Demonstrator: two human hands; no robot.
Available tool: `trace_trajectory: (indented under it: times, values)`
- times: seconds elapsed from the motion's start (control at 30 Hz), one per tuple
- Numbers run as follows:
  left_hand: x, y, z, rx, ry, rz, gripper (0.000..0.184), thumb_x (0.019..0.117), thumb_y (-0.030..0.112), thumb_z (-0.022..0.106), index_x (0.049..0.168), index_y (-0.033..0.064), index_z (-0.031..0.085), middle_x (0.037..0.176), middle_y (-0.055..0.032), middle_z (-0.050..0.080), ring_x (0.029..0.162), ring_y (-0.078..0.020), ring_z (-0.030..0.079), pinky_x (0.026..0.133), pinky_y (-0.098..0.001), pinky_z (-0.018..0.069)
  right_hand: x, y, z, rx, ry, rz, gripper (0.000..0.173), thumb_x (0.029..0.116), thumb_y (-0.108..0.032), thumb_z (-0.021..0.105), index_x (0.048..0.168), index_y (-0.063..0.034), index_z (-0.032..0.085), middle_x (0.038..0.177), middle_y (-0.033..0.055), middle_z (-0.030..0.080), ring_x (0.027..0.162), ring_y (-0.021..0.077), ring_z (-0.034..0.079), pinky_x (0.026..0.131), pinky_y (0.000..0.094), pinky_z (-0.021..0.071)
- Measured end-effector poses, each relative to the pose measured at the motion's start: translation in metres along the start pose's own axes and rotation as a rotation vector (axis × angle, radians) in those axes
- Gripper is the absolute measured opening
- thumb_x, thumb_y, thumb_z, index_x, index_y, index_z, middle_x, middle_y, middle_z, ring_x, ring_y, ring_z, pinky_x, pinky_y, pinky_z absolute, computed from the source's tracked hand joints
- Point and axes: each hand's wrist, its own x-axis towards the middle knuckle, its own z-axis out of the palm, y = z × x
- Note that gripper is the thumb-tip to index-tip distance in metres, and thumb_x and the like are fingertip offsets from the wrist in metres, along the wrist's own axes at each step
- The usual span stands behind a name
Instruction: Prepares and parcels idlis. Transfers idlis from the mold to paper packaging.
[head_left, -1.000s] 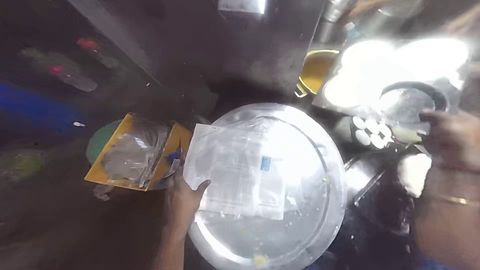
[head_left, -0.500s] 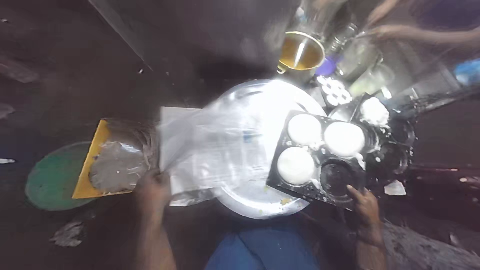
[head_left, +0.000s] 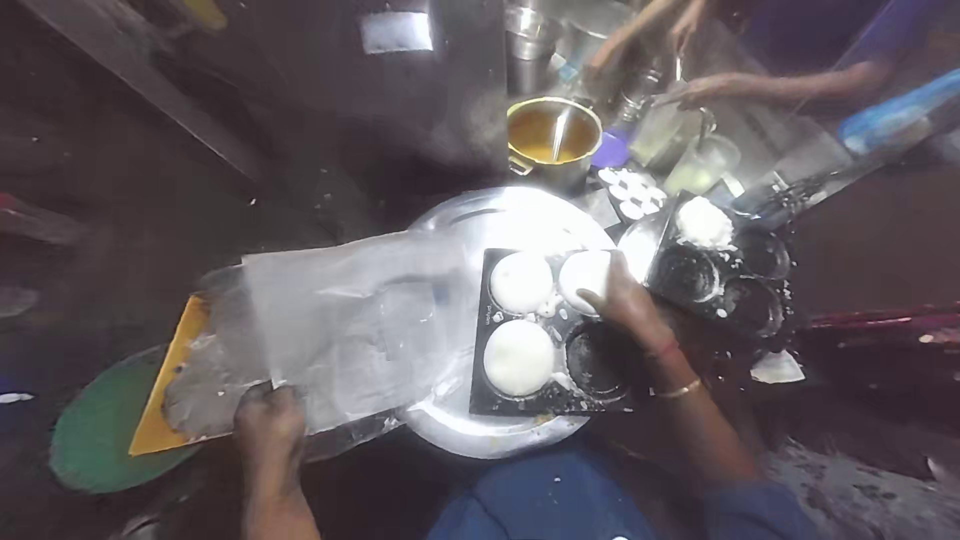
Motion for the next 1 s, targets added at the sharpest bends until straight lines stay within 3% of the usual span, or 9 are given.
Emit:
trace_trajectory:
  times: [0.1, 0.27, 0.4, 0.57, 0.63, 0.7, 0.77, 0.87, 1.0]
  values:
    - [0.001, -0.008, 0.008, 0.113, 0.021, -0.027, 0.049, 0.1052, 0.023, 0.049, 0.140, -0.0108, 0.048, 0.140, -0.0359, 0.050, 0.133, -0.0464, 0.048, 0.112, -0.0598, 0.0360, 0.016, -0.012, 0.019, -0.133, -0.120, -0.082, 0.117, 0.0818, -0.066, 0.072, 0.156, 0.0111, 0.025, 0.162, 0.0310, 0.028, 0.154, 0.0407, 0.025, 0.126, 0.0541, 0.0199]
    - [-0.012, 0.022, 0.018, -0.033, 0.008, 0.117, 0.050, 0.1073, 0.016, 0.040, 0.146, -0.0146, 0.037, 0.148, -0.0335, 0.043, 0.140, -0.0357, 0.042, 0.119, -0.0426, 0.0313, 0.015, -0.020, 0.010, -0.124, -0.183, -0.051, 0.113, 0.0728, -0.064, 0.081, 0.150, 0.0075, 0.039, 0.145, 0.0267, 0.052, 0.136, 0.0396, 0.050, 0.114, 0.0539, 0.0385]
    - [0.023, 0.034, 0.020, 0.175, -0.031, 0.093, 0.048, 0.1050, 0.027, 0.053, 0.134, -0.0105, 0.055, 0.133, -0.0343, 0.056, 0.128, -0.0440, 0.054, 0.109, -0.0597, 0.0401, 0.027, -0.023, 0.004, -0.185, -0.366, -0.004, 0.109, 0.0592, -0.073, 0.083, 0.140, -0.0054, 0.054, 0.126, 0.0176, 0.066, 0.118, 0.0354, 0.062, 0.102, 0.0611, 0.0427]
    - [0.036, 0.025, 0.021, -0.145, -0.151, 0.033, 0.048, 0.1085, 0.026, 0.042, 0.151, 0.0026, 0.041, 0.147, -0.0193, 0.051, 0.131, -0.0235, 0.052, 0.110, -0.0436, 0.0429, 0.027, -0.019, -0.009, 0.101, -0.566, -0.221, 0.085, 0.0657, -0.055, 0.089, 0.130, -0.0064, 0.063, 0.124, 0.0188, 0.065, 0.116, 0.0337, 0.063, 0.100, 0.0561, 0.0499]
    - [0.049, 0.024, 0.021, -0.134, -0.214, 0.078, 0.042, 0.1063, 0.018, 0.048, 0.143, -0.0022, 0.047, 0.133, -0.0189, 0.057, 0.116, -0.0180, 0.057, 0.100, -0.0381, 0.0487, 0.033, -0.009, -0.014, 0.285, -0.665, -0.305, 0.079, 0.0695, -0.040, 0.091, 0.133, -0.0049, 0.059, 0.130, 0.0216, 0.060, 0.118, 0.0334, 0.059, 0.102, 0.0534, 0.0497]
    - [0.054, 0.046, 0.023, -0.117, -0.242, -0.093, 0.032, 0.1060, 0.012, 0.048, 0.135, -0.0022, 0.052, 0.118, -0.0135, 0.060, 0.100, -0.0112, 0.058, 0.088, -0.0311, 0.0504, 0.042, -0.003, -0.017, 0.341, -0.719, -0.311, 0.077, 0.0690, -0.035, 0.091, 0.131, -0.0031, 0.059, 0.121, 0.0158, 0.066, 0.111, 0.0238, 0.064, 0.099, 0.0465, 0.0524]
    - [0.071, 0.072, 0.022, -0.167, -0.339, -0.300, 0.036, 0.1099, 0.011, 0.039, 0.143, 0.0021, 0.046, 0.133, -0.0129, 0.056, 0.114, -0.0135, 0.055, 0.102, -0.0328, 0.0448, 0.040, -0.010, -0.021, 0.391, -0.675, -0.234, 0.077, 0.0628, -0.038, 0.089, 0.129, -0.0064, 0.064, 0.114, 0.0049, 0.071, 0.104, 0.0106, 0.067, 0.095, 0.0350, 0.0562]
    - [0.110, 0.009, 0.019, -0.243, -0.474, 0.037, 0.038, 0.1095, 0.018, 0.038, 0.139, -0.0026, 0.051, 0.131, -0.0158, 0.060, 0.115, -0.0120, 0.058, 0.101, -0.0306, 0.0477, 0.022, -0.048, -0.020, 0.642, -0.529, -0.191, 0.065, 0.0593, -0.042, 0.089, 0.114, -0.0118, 0.070, 0.099, -0.0082, 0.075, 0.090, -0.0007, 0.070, 0.082, 0.0215, 0.0606]
    - [0.123, 0.013, 0.001, -0.191, -0.591, 0.144, 0.030, 0.1040, 0.006, 0.043, 0.129, -0.0005, 0.059, 0.114, -0.0114, 0.066, 0.099, -0.0107, 0.062, 0.091, -0.0333, 0.0520, 0.006, -0.146, 0.003, 0.827, -0.538, -0.213, 0.053, 0.0660, -0.036, 0.090, 0.109, -0.0139, 0.071, 0.095, -0.0068, 0.076, 0.085, 0.0047, 0.072, 0.077, 0.0264, 0.0636]
